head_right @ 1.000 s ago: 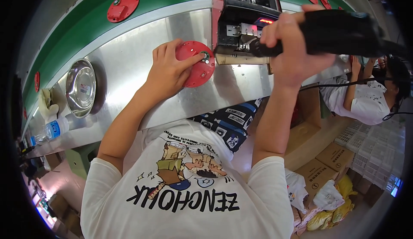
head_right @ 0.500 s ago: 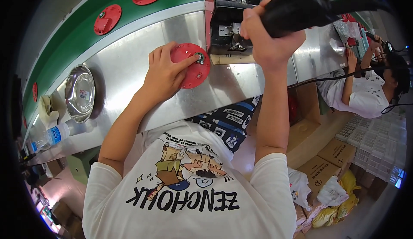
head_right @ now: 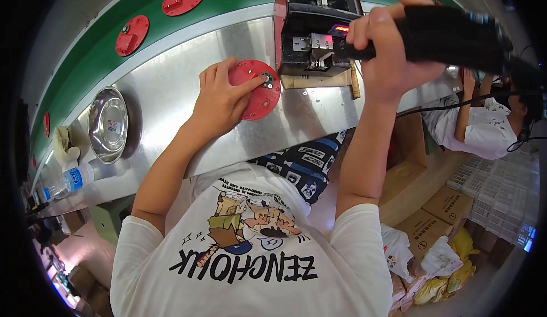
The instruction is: The worker is using an electric screwdriver to assemble small red components on a manufacturing line.
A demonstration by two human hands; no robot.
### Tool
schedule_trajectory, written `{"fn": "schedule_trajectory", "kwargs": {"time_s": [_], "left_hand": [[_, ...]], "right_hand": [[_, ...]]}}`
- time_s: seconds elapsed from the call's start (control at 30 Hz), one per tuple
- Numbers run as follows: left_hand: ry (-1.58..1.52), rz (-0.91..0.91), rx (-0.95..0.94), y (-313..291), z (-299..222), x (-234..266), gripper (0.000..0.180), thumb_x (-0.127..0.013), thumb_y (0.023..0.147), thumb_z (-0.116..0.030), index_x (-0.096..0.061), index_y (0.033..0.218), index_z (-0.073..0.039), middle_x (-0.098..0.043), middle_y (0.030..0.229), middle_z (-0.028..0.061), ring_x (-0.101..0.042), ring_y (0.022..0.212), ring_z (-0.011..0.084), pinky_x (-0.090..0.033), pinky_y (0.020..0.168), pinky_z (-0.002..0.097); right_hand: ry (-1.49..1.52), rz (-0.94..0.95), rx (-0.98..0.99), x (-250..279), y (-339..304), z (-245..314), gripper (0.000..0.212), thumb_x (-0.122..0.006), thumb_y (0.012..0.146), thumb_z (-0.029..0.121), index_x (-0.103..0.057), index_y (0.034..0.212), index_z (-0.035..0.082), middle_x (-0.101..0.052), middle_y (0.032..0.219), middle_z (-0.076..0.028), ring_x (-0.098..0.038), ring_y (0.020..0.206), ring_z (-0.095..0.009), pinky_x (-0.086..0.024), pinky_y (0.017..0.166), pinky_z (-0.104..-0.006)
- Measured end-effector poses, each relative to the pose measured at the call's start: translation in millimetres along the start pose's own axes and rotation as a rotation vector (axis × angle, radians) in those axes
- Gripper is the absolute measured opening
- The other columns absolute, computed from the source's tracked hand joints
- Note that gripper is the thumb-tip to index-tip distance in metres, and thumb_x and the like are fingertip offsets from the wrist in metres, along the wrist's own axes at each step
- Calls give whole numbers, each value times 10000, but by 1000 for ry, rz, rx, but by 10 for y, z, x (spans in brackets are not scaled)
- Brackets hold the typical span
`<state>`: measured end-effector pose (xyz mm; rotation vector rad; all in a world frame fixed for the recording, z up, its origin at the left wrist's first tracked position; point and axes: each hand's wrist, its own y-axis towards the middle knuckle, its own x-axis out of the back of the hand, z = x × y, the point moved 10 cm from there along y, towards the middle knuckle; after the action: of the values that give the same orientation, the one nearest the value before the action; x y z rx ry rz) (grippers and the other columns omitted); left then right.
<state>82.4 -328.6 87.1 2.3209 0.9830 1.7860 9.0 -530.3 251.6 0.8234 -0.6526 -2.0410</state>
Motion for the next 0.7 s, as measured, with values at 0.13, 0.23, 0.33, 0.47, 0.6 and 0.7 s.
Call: {"fn": "schedule_trajectory", "kwargs": {"time_s": [0.13,0.23,0.33,0.47,0.6,0.7], "left_hand": [[-11,-4,19,-10,56,6,452,-663,767,-114,-664,1194,-261,-466,1253,188,-435,1147,381,-345,971,460],[-10,8,20,-17,49,-19,469,-672,753,-109,-657,1196,-262,-460,1256,187,-429,1155,380,-350,968,461],[-100,-92,-21,-6,19,149,372,-696,719,-114,-694,1079,-205,-501,1188,155,-458,1097,358,-369,933,451],[-270,99,-168,-113,-218,168,258,-742,673,-115,-700,927,-98,-578,997,93,-518,949,304,-407,856,427],[-243,136,-184,-141,-297,22,223,-745,643,-73,-689,859,-59,-584,880,67,-536,875,282,-438,802,410],[-216,95,-189,-139,-320,-15,177,-704,642,-34,-681,817,-48,-579,861,74,-534,860,278,-454,769,388]], "right_hand": [[-79,39,22,-30,-38,-112,321,-582,794,-144,-509,1100,-83,-569,654,-104,-532,485,-163,-476,480,-338],[-101,58,28,3,-144,-99,333,-581,795,-145,-502,1110,-75,-565,654,-98,-519,481,-157,-476,486,-334],[-10,58,-109,131,-359,-186,391,-556,793,-108,-461,1158,-6,-526,686,-86,-469,463,-165,-438,476,-338],[-112,39,-227,345,-849,-247,364,-571,806,-87,-459,1141,-1,-523,684,-87,-479,471,-167,-443,481,-345],[-212,-43,-315,563,-1196,-234,356,-592,820,-59,-460,1146,0,-524,684,-91,-478,467,-161,-445,475,-351],[-172,-157,-302,759,-1346,-122,363,-594,820,-53,-458,1153,-6,-519,679,-90,-471,460,-157,-442,464,-342]]}}
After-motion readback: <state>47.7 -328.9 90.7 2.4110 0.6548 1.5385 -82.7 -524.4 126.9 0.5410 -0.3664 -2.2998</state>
